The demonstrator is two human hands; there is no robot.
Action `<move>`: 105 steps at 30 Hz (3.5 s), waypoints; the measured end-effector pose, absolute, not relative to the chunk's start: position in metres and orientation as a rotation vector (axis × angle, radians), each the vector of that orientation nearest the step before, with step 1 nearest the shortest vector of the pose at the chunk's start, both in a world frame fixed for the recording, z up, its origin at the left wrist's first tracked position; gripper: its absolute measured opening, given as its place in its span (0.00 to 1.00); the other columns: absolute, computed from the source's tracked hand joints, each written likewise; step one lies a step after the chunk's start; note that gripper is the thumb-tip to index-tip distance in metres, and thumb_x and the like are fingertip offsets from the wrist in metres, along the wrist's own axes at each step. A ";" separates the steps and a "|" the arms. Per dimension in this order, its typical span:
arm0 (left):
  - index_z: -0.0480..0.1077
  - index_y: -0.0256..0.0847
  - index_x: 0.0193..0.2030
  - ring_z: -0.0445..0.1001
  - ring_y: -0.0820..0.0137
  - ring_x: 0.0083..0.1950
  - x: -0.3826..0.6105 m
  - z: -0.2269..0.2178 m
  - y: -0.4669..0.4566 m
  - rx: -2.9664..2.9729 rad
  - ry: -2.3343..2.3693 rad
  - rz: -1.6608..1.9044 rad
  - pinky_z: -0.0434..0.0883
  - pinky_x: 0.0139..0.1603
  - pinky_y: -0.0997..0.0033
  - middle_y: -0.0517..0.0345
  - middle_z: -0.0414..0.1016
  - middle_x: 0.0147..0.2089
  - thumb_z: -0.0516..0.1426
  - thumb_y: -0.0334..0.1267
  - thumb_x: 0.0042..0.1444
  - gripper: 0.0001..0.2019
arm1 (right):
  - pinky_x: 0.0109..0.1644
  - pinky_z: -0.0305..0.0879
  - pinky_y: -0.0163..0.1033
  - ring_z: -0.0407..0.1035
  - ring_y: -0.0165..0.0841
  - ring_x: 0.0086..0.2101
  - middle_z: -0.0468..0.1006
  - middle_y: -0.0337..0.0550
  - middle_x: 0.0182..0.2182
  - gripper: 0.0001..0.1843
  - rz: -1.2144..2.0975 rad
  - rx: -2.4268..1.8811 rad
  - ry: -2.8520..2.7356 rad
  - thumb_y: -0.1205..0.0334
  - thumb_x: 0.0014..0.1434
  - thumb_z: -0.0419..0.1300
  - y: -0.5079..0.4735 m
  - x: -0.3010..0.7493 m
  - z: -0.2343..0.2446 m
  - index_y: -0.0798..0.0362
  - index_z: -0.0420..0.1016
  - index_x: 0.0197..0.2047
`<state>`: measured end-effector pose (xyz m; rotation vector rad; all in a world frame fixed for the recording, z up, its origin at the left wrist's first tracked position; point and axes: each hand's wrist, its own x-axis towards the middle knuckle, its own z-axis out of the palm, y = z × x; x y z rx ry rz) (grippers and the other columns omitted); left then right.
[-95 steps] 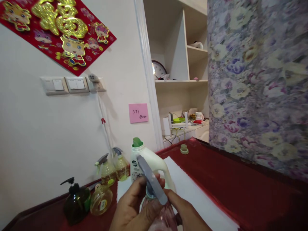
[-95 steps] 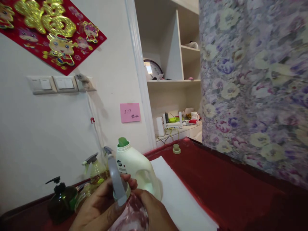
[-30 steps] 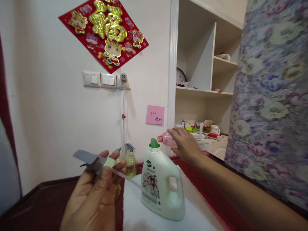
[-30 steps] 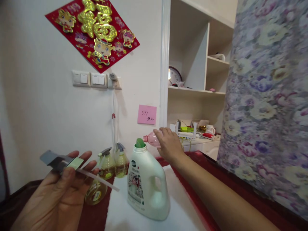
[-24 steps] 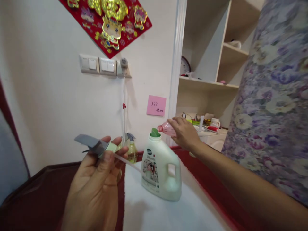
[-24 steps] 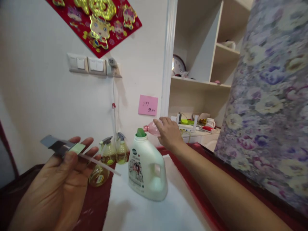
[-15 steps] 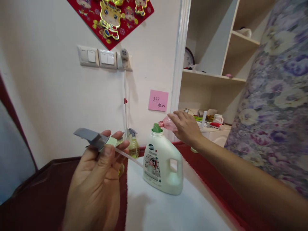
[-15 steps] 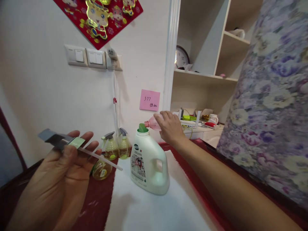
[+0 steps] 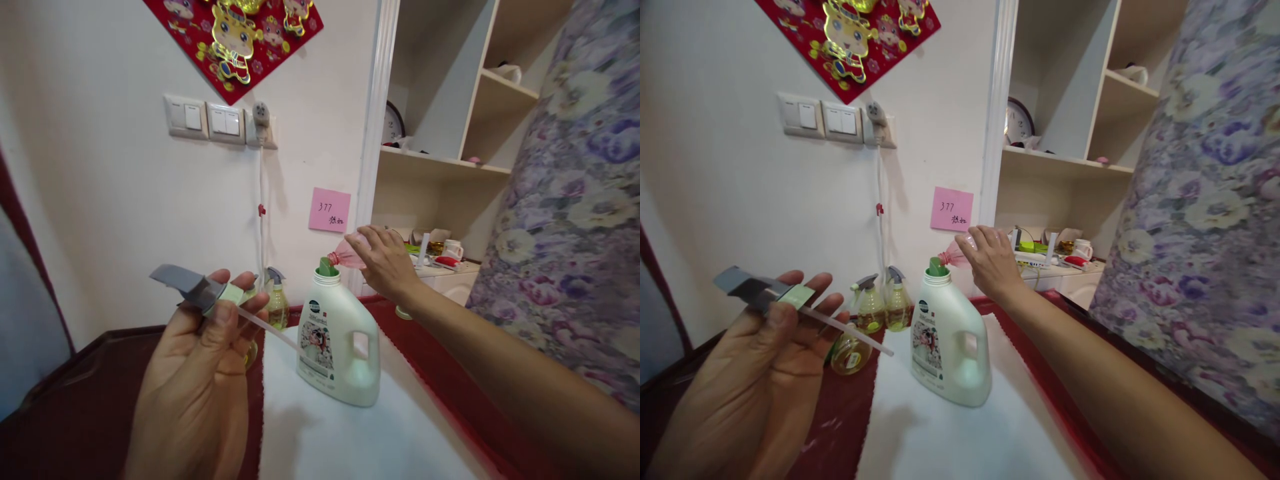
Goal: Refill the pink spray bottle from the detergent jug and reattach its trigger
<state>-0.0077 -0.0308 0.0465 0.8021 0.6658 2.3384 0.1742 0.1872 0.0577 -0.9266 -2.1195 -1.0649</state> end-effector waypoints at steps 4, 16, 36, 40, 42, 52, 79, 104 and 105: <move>0.78 0.40 0.44 0.83 0.72 0.37 -0.007 0.048 -0.032 0.772 0.634 2.311 0.81 0.43 0.77 0.59 0.84 0.42 0.66 0.30 0.58 0.08 | 0.62 0.53 0.55 0.58 0.50 0.61 0.67 0.57 0.63 0.31 -1.079 -0.921 -2.121 0.75 0.60 0.54 0.187 0.175 0.058 0.52 0.65 0.67; 0.78 0.41 0.43 0.84 0.70 0.37 -0.005 0.049 -0.034 0.757 0.638 2.298 0.81 0.42 0.75 0.59 0.84 0.41 0.67 0.32 0.58 0.07 | 0.64 0.52 0.57 0.56 0.51 0.63 0.66 0.58 0.65 0.31 -1.124 -0.914 -2.116 0.75 0.62 0.54 0.187 0.177 0.063 0.52 0.65 0.67; 0.78 0.40 0.45 0.83 0.71 0.37 -0.005 0.050 -0.036 0.762 0.618 2.292 0.80 0.41 0.76 0.58 0.84 0.42 0.67 0.33 0.58 0.08 | 0.67 0.48 0.63 0.54 0.51 0.66 0.65 0.57 0.66 0.32 -1.240 -0.844 -2.100 0.77 0.62 0.52 0.189 0.180 0.071 0.52 0.64 0.68; 0.78 0.41 0.45 0.83 0.72 0.36 -0.006 0.047 -0.035 0.783 0.623 2.306 0.81 0.40 0.77 0.58 0.84 0.42 0.66 0.33 0.58 0.09 | 0.68 0.48 0.63 0.54 0.50 0.66 0.65 0.56 0.66 0.31 -1.259 -0.823 -2.082 0.77 0.63 0.52 0.192 0.180 0.071 0.51 0.65 0.68; 0.78 0.40 0.45 0.83 0.71 0.36 -0.007 0.046 -0.033 0.806 0.638 2.330 0.82 0.39 0.76 0.57 0.84 0.41 0.66 0.33 0.58 0.08 | 0.68 0.48 0.64 0.55 0.51 0.66 0.65 0.57 0.67 0.30 -1.268 -0.803 -2.071 0.76 0.64 0.51 0.195 0.181 0.071 0.51 0.65 0.68; 0.79 0.40 0.44 0.83 0.72 0.36 -0.009 0.047 -0.032 0.814 0.649 2.355 0.82 0.39 0.75 0.57 0.84 0.42 0.66 0.34 0.58 0.07 | 0.68 0.49 0.65 0.57 0.52 0.66 0.67 0.57 0.66 0.27 -1.332 -0.689 -2.046 0.73 0.66 0.52 0.197 0.180 0.073 0.50 0.67 0.66; 0.79 0.40 0.43 0.81 0.70 0.35 -0.009 0.047 -0.035 0.825 0.641 2.362 0.82 0.37 0.74 0.57 0.82 0.41 0.67 0.35 0.57 0.07 | 0.73 0.42 0.67 0.55 0.47 0.68 0.65 0.52 0.68 0.24 -1.471 -0.487 -2.152 0.70 0.72 0.47 0.191 0.169 0.084 0.49 0.64 0.68; 0.78 0.40 0.44 0.81 0.70 0.36 -0.009 0.048 -0.033 0.800 0.643 2.340 0.83 0.38 0.74 0.57 0.82 0.42 0.64 0.32 0.59 0.07 | 0.68 0.49 0.67 0.55 0.53 0.67 0.64 0.58 0.67 0.34 -1.186 -0.747 -2.205 0.80 0.58 0.56 0.185 0.174 0.076 0.53 0.64 0.66; 0.78 0.41 0.44 0.81 0.70 0.36 -0.008 0.048 -0.033 0.802 0.642 2.335 0.83 0.38 0.74 0.57 0.82 0.42 0.64 0.32 0.60 0.06 | 0.66 0.54 0.66 0.58 0.55 0.65 0.66 0.60 0.66 0.34 -1.142 -0.785 -2.184 0.79 0.57 0.58 0.183 0.176 0.076 0.54 0.65 0.66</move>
